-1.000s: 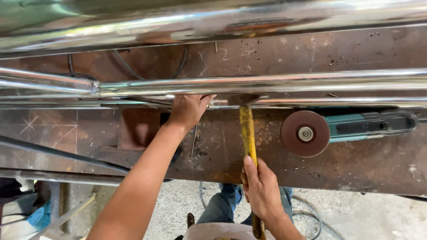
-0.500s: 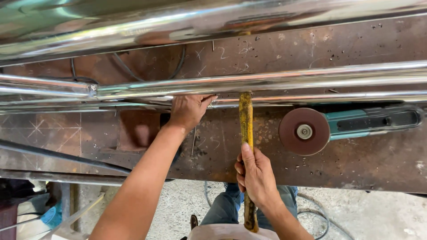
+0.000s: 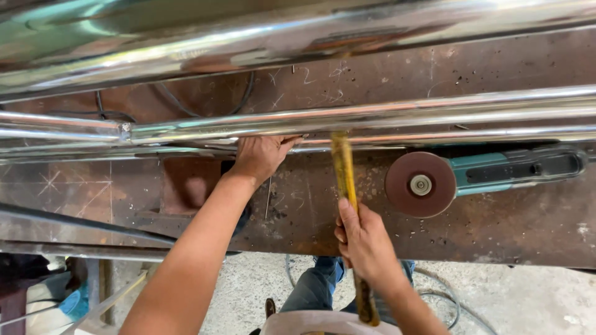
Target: Grinding and welding a stainless steel pipe structure on a workbench.
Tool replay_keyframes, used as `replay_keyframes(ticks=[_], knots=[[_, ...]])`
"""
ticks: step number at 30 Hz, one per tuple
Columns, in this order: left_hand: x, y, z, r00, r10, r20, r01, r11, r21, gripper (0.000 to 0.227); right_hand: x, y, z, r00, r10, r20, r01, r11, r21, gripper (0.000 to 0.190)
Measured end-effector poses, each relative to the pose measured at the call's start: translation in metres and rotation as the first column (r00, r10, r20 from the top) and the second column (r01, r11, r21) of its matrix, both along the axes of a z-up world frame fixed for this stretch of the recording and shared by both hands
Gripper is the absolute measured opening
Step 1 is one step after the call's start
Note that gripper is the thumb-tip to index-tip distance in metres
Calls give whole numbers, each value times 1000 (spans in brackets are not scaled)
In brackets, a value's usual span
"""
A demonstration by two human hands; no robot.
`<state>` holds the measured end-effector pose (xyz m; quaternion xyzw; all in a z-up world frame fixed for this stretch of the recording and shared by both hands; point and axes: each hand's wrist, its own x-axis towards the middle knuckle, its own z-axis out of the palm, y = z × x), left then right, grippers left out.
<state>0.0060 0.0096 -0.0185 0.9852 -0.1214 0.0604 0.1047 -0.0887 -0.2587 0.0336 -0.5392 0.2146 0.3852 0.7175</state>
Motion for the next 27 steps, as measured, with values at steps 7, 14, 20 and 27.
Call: replay_keyframes(ticks=[7,14,20,27], knots=[[5,3,-9,921,237,-309,-209,970,122,65,9,-3,-7,994,55,-97,-48,996,74,41],[9,-5,1,925,217,-311,-203,976,75,41,17,-4,15,999,12,-35,-11,1000,11,39],[10,-2,-3,881,267,-390,-240,964,117,66,14,-4,13,997,-76,-34,75,997,-3,38],[2,5,1,990,116,-80,-126,983,-133,46,9,-2,25,986,-165,-26,166,983,84,39]])
